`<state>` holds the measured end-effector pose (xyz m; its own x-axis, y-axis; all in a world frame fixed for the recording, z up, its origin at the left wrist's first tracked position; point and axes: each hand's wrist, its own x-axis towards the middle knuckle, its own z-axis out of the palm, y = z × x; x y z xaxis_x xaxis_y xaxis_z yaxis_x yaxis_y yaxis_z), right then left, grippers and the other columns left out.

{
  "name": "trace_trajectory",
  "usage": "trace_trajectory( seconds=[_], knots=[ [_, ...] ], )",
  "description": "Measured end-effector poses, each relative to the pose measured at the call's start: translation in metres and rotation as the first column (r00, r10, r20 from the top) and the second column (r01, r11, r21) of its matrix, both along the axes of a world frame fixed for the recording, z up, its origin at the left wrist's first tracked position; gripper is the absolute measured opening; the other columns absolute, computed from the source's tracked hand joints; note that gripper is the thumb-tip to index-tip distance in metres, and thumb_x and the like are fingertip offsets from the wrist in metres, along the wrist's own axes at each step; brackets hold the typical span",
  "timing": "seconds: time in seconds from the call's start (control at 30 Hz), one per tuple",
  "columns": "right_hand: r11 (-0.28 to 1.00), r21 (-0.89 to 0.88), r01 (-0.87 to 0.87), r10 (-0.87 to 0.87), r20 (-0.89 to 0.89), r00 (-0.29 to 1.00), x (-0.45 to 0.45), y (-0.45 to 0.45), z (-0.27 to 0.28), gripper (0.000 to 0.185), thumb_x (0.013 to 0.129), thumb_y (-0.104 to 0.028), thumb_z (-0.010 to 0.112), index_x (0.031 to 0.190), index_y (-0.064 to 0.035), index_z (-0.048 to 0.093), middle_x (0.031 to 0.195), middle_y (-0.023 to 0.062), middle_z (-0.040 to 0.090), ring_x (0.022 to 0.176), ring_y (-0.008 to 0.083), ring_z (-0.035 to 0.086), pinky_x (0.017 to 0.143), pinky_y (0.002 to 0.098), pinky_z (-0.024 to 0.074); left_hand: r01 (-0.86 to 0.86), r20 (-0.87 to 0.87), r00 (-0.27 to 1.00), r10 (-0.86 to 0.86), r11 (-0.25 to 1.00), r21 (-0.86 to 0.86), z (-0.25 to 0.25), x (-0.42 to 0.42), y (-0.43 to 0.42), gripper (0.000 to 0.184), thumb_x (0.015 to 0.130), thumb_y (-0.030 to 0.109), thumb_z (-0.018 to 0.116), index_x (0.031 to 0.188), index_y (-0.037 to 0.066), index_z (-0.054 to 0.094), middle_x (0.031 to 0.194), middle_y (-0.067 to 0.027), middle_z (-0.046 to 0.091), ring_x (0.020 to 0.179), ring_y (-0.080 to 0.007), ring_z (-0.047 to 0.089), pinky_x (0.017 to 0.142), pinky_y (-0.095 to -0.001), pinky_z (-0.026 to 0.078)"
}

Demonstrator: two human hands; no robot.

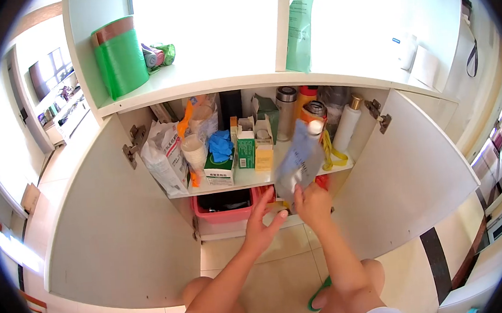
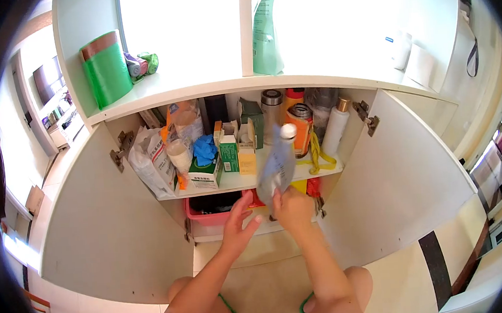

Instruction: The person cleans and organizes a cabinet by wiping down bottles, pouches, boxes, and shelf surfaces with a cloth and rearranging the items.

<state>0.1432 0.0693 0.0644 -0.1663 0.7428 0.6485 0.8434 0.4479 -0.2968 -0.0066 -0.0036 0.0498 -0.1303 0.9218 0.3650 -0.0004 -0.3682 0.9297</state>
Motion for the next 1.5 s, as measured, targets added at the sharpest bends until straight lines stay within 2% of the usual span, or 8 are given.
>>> trace_trajectory(
  seconds=[0.13, 0.33, 0.5, 0.7, 0.8, 1.1, 1.3, 1.5],
  knots=[
    [0.986, 0.083, -0.145, 0.139, 0.077, 0.987, -0.017, -0.046, -0.009, 0.017, 0.079, -0.017, 0.064, 0.067, -0.0046, 0.061, 0.062, 0.0112, 0.057, 0.055, 0.0307, 0.059, 0.05, 0.0408, 0.0465, -0.121, -0.251, 0.954, 0.163, 0.977, 0.176, -0.001, 0.005, 0.002, 0.086, 0.084, 0.015, 0.071, 0.148, 0.003, 0.017, 0.147, -0.0125, 0.031, 0.132, -0.0229, 0.037, 0.105, -0.0352, 0.034],
    [0.962, 0.045, -0.271, 0.265, 0.098, 0.959, -0.032, -0.086, -0.035, 0.018, 0.073, -0.018, 0.072, 0.082, -0.004, 0.069, 0.064, 0.0074, 0.057, 0.058, 0.0281, 0.06, 0.052, 0.0396, 0.0467, -0.045, 0.374, 0.919, 0.125, 0.975, -0.216, -0.014, -0.011, -0.003, 0.065, 0.097, 0.04, 0.05, 0.144, 0.003, 0.025, 0.133, -0.0098, 0.044, 0.111, -0.0202, 0.047, 0.097, -0.0385, 0.039],
    [0.86, -0.111, -0.498, 0.441, -0.328, 0.836, -0.015, -0.096, -0.025, 0.028, 0.079, -0.018, 0.071, 0.1, -0.0007, 0.066, 0.082, 0.0101, 0.064, 0.069, 0.0287, 0.063, 0.064, 0.0358, 0.0515, 0.088, 0.574, 0.811, 0.111, 0.948, -0.307, -0.014, -0.017, -0.005, 0.061, 0.1, 0.047, 0.036, 0.141, 0.003, 0.031, 0.138, -0.0121, 0.045, 0.124, -0.0247, 0.045, 0.105, -0.0374, 0.035],
    [0.94, 0.077, -0.331, 0.291, -0.686, 0.667, -0.02, -0.101, 0.009, 0.035, 0.085, -0.008, 0.06, 0.119, -0.0057, 0.059, 0.117, 0.0141, 0.058, 0.106, 0.033, 0.056, 0.086, 0.0391, 0.0456, 0.38, 0.766, 0.624, -0.157, 0.917, -0.122, -0.005, -0.015, -0.015, 0.056, 0.1, 0.05, 0.031, 0.132, 0.006, 0.044, 0.13, -0.0086, 0.052, 0.12, -0.0243, 0.05, 0.105, -0.0406, 0.037],
    [0.864, 0.185, -0.468, 0.5, -0.206, 0.841, -0.04, -0.102, 0.0, 0.042, 0.083, -0.003, 0.055, 0.125, -0.0054, 0.056, 0.124, 0.0144, 0.056, 0.113, 0.0342, 0.052, 0.092, 0.0413, 0.0417, 0.478, 0.77, 0.596, -0.227, 0.871, -0.114, -0.018, -0.012, -0.017, 0.057, 0.1, 0.051, 0.028, 0.135, 0.007, 0.042, 0.134, -0.0073, 0.05, 0.125, -0.0236, 0.047, 0.106, -0.0396, 0.036],
    [0.953, 0.004, -0.304, 0.23, -0.661, 0.714, -0.04, -0.06, 0.021, 0.045, 0.083, 0.0, 0.049, 0.127, -0.0044, 0.055, 0.129, 0.0191, 0.053, 0.119, 0.0358, 0.05, 0.098, 0.0468, 0.0377, 0.516, 0.773, 0.556, -0.306, 0.856, -0.033, -0.002, -0.003, -0.022, 0.058, 0.101, 0.047, 0.03, 0.141, 0.006, 0.033, 0.14, -0.0091, 0.044, 0.131, -0.0228, 0.04, 0.109, -0.0391, 0.033],
    [0.924, 0.132, -0.359, 0.381, -0.234, 0.895, -0.051, -0.109, -0.019, 0.041, 0.087, -0.002, 0.047, 0.128, -0.0028, 0.054, 0.133, 0.0207, 0.05, 0.127, 0.035, 0.046, 0.103, 0.0463, 0.0349, 0.487, 0.805, 0.542, -0.24, 0.871, -0.069, -0.011, -0.012, -0.019, 0.06, 0.099, 0.052, 0.028, 0.137, 0.007, 0.039, 0.137, -0.0092, 0.048, 0.128, -0.0251, 0.044, 0.108, -0.0411, 0.034],
    [0.976, 0.078, -0.205, 0.217, -0.495, 0.842, -0.028, -0.045, 0.021, 0.039, 0.09, -0.003, 0.047, 0.127, -0.0013, 0.053, 0.136, 0.019, 0.049, 0.124, 0.0355, 0.048, 0.102, 0.0411, 0.0378, 0.534, 0.78, 0.576, -0.245, 0.835, -0.131, -0.007, -0.002, -0.028, 0.06, 0.099, 0.051, 0.028, 0.137, 0.005, 0.04, 0.137, -0.0109, 0.048, 0.127, -0.0268, 0.046, 0.107, -0.0433, 0.036]
  ],
)
